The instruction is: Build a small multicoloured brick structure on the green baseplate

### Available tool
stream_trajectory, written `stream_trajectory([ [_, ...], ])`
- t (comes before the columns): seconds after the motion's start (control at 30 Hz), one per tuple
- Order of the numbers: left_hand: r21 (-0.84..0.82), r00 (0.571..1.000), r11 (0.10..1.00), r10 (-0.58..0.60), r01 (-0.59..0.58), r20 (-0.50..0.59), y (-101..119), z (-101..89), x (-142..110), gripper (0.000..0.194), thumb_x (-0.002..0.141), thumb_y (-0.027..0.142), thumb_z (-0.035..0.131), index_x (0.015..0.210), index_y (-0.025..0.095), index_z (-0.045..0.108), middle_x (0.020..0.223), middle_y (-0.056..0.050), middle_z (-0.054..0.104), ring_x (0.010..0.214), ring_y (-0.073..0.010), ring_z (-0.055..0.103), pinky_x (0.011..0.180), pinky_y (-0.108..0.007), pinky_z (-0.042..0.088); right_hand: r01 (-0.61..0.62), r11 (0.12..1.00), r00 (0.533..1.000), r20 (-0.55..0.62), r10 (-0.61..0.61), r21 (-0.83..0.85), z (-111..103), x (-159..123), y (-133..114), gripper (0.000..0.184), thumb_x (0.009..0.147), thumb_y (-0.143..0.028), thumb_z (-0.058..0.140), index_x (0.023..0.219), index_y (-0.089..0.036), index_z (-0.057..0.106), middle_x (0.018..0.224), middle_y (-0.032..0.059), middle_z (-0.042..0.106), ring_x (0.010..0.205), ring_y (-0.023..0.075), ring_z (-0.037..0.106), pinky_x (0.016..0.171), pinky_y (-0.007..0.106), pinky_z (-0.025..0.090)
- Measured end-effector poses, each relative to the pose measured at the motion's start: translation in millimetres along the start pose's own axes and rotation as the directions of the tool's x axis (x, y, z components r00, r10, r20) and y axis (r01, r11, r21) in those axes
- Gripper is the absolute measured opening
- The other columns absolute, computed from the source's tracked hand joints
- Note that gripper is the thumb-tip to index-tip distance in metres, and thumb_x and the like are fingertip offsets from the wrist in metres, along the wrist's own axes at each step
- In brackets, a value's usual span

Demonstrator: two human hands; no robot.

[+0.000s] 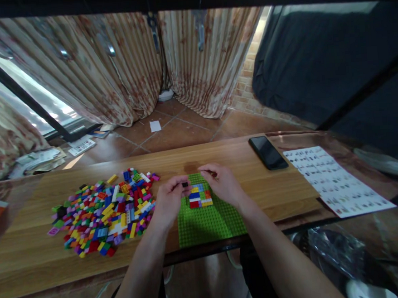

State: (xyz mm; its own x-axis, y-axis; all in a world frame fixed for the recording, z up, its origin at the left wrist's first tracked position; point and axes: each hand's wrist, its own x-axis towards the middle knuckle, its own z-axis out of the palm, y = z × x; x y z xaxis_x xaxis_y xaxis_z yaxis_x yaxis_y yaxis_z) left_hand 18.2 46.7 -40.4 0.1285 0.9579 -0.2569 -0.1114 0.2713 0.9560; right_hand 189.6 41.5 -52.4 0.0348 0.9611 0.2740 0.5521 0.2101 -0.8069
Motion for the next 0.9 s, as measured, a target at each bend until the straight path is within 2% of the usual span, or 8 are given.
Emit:
stream_trajectory([
  [0.17, -0.020, 0.998, 1.000, 0.017, -0.015, 0.056, -2.2, 2.6, 0.6, 0.018, 0.073, 0.016, 0.059, 0.088, 0.013, 0.068, 0.082, -0.004, 0.071, 0.069, -0.0140, 0.066, 0.071, -0.029, 0.055, 0.062, 0.992, 0.990, 0.118, -0.075, 0.110, 5.2, -6.4, -11.2, 0.021, 0.086, -0.017, 0.059, 0.104, -0.022, 0.070, 0.098, 0.0041, 0.072, 0.086, 0.0143, 0.066, 0.079, 0.029, 0.051],
  [0.27, -0.015, 0.996, 1.000, 0.028, -0.027, 0.082, -4.9, 3.8, 2.4, 0.016, 0.073, 0.016, 0.061, 0.086, 0.013, 0.069, 0.080, -0.003, 0.071, 0.066, -0.0124, 0.064, 0.068, -0.026, 0.054, 0.068, 0.992, 0.984, 0.156, -0.084, 0.106, 9.9, -8.8, -16.5, 0.025, 0.084, -0.014, 0.061, 0.105, -0.022, 0.070, 0.099, 0.0038, 0.072, 0.088, 0.0146, 0.066, 0.082, 0.030, 0.050],
  [0.43, -0.004, 0.999, 0.999, 0.042, -0.042, 0.010, -9.5, 4.4, 4.5, 0.017, 0.073, 0.014, 0.061, 0.088, 0.013, 0.068, 0.075, -0.002, 0.069, 0.060, -0.0108, 0.061, 0.059, -0.023, 0.052, 0.080, 0.997, 0.981, 0.177, -0.079, 0.004, 14.2, -10.6, -20.2, 0.018, 0.084, -0.015, 0.062, 0.097, -0.022, 0.072, 0.092, 0.0030, 0.071, 0.086, 0.0167, 0.065, 0.080, 0.031, 0.049],
  [0.57, 0.074, 0.996, 0.994, 0.083, -0.081, -0.022, -15.9, 1.9, 7.4, 0.017, 0.077, 0.017, 0.060, 0.091, 0.013, 0.069, 0.070, -0.002, 0.067, 0.058, -0.0117, 0.061, 0.056, -0.022, 0.050, 0.099, 0.995, 0.980, 0.177, -0.092, -0.028, 15.6, -11.5, -22.7, 0.016, 0.089, -0.019, 0.057, 0.092, -0.021, 0.072, 0.086, 0.0027, 0.070, 0.082, 0.0168, 0.064, 0.077, 0.030, 0.048],
  [0.73, 0.188, 0.981, 0.966, 0.187, -0.176, -0.044, -22.9, -2.3, 11.2, 0.019, 0.079, 0.018, 0.058, 0.094, 0.013, 0.069, 0.079, -0.005, 0.071, 0.068, -0.0142, 0.065, 0.063, -0.025, 0.053, 0.133, 0.989, 0.982, 0.144, -0.122, -0.068, 20.6, -11.5, -23.8, 0.017, 0.089, -0.021, 0.055, 0.089, -0.022, 0.072, 0.088, 0.0031, 0.071, 0.083, 0.0181, 0.065, 0.078, 0.031, 0.048],
  [0.83, 0.331, 0.956, 0.915, 0.277, -0.230, -0.100, -19.5, -9.7, 13.3, 0.019, 0.079, 0.016, 0.057, 0.092, 0.013, 0.070, 0.085, -0.007, 0.072, 0.075, -0.0158, 0.066, 0.069, -0.027, 0.053, 0.148, 0.985, 0.983, 0.123, -0.138, -0.084, 27.6, -12.0, -25.4, 0.016, 0.089, -0.023, 0.056, 0.090, -0.021, 0.072, 0.090, 0.0041, 0.072, 0.085, 0.0190, 0.066, 0.079, 0.032, 0.048],
  [0.9, 0.402, 0.943, 0.888, 0.302, -0.225, -0.141, -13.7, -18.5, 14.6, 0.019, 0.079, 0.015, 0.057, 0.093, 0.013, 0.070, 0.085, -0.007, 0.072, 0.077, -0.0166, 0.066, 0.072, -0.028, 0.053, 0.155, 0.983, 0.982, 0.129, -0.142, -0.096, 34.3, -13.5, -27.7, 0.016, 0.089, -0.023, 0.056, 0.092, -0.021, 0.072, 0.092, 0.0045, 0.072, 0.086, 0.0196, 0.066, 0.080, 0.033, 0.048],
])
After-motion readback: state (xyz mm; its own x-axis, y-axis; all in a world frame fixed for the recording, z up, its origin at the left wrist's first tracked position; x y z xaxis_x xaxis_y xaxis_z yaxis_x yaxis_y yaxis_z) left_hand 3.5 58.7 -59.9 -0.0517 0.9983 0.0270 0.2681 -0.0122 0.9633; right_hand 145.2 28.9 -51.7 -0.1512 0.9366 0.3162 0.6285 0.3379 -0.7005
